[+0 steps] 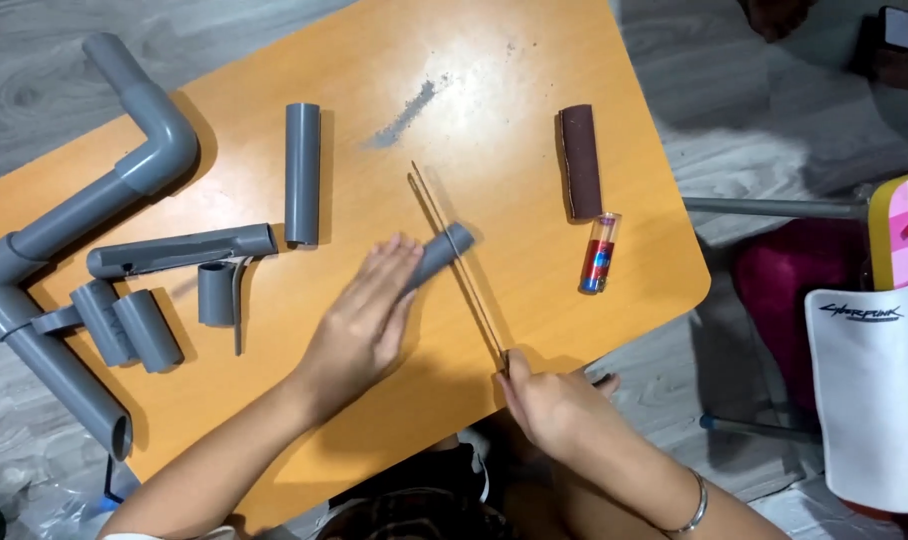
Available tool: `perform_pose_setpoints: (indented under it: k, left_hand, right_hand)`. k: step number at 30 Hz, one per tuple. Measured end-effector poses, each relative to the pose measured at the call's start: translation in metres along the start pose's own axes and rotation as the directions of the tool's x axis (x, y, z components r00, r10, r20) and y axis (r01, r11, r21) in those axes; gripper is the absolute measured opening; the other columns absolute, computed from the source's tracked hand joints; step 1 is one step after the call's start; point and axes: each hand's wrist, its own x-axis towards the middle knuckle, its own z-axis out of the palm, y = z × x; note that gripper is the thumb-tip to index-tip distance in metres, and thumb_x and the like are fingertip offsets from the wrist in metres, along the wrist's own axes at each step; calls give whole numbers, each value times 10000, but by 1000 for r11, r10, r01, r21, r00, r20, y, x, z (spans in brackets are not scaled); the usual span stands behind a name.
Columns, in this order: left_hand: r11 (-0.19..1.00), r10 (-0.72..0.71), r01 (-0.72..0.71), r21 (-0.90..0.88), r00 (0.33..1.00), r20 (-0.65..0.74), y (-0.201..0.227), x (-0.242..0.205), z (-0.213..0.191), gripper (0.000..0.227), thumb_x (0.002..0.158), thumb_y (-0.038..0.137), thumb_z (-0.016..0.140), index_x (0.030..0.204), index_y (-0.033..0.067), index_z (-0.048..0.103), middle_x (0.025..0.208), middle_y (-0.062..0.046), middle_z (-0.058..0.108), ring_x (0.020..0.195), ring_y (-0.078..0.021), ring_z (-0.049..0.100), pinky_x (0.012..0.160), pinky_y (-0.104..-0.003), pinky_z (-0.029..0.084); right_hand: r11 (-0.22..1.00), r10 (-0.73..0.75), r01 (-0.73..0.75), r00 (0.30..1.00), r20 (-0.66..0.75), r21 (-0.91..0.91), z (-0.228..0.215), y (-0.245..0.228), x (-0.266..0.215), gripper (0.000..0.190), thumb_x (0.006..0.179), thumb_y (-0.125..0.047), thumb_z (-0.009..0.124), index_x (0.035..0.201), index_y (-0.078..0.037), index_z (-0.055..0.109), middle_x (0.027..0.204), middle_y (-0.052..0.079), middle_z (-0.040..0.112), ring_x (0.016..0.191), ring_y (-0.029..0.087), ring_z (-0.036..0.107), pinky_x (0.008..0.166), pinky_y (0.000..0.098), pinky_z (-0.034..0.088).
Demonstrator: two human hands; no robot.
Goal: Cutting a PVC pipe into segments using a manual saw blade on a low table while sitting on the floor.
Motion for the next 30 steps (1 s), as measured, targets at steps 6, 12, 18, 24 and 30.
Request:
perform_pose_setpoints:
  k: [6,12,18,24,30]
  left_hand:
    - [995,-101,101,-2,994,-50,-6,3,0,437,912,-40,599,1339,-66,510,1391,-227,539,1343,-348,489,1208,-437,310]
    - [998,-57,56,-8,998,-41,1,5,-2,444,901,-53,599,1329,-116,500,1383,-242,551,1350,-350,486,1203,-478,315]
    - [999,-18,17,31,999,36,-2,1,3,432,928,64,632,1333,-47,531,1368,-194,577,1323,-339,524,1202,-480,310]
    - [986,88,-98,134,993,83,1,-5,5,469,891,148,707,1311,-18,580,1333,-134,635,1341,-283,497,1187,-489,282]
    - [983,95,-99,153,995,35,5,3,1,424,888,56,695,1271,-88,583,1311,-185,632,1275,-288,570,1132,-464,399]
  right_hand:
    - [971,-231,239,937,-262,-3,-3,14,-17,224,958,-232,557,976,-11,521,461,106,574,342,282,534,365,404,441]
    - [992,-117,98,951,-285,-80,-14,22,-33,237,928,-353,582,971,-122,554,512,125,600,424,344,590,408,437,470]
    - [979,-195,163,928,-319,-125,-16,16,-23,211,954,-279,535,950,-68,534,566,74,636,429,318,619,428,416,493]
    - [977,-212,181,883,-420,-112,-14,8,-14,183,950,-226,558,949,-43,543,460,70,560,357,279,561,368,389,434]
    - [953,-302,278,826,-475,-122,-21,0,-9,156,925,-157,585,926,-4,556,475,60,547,354,239,536,361,354,419]
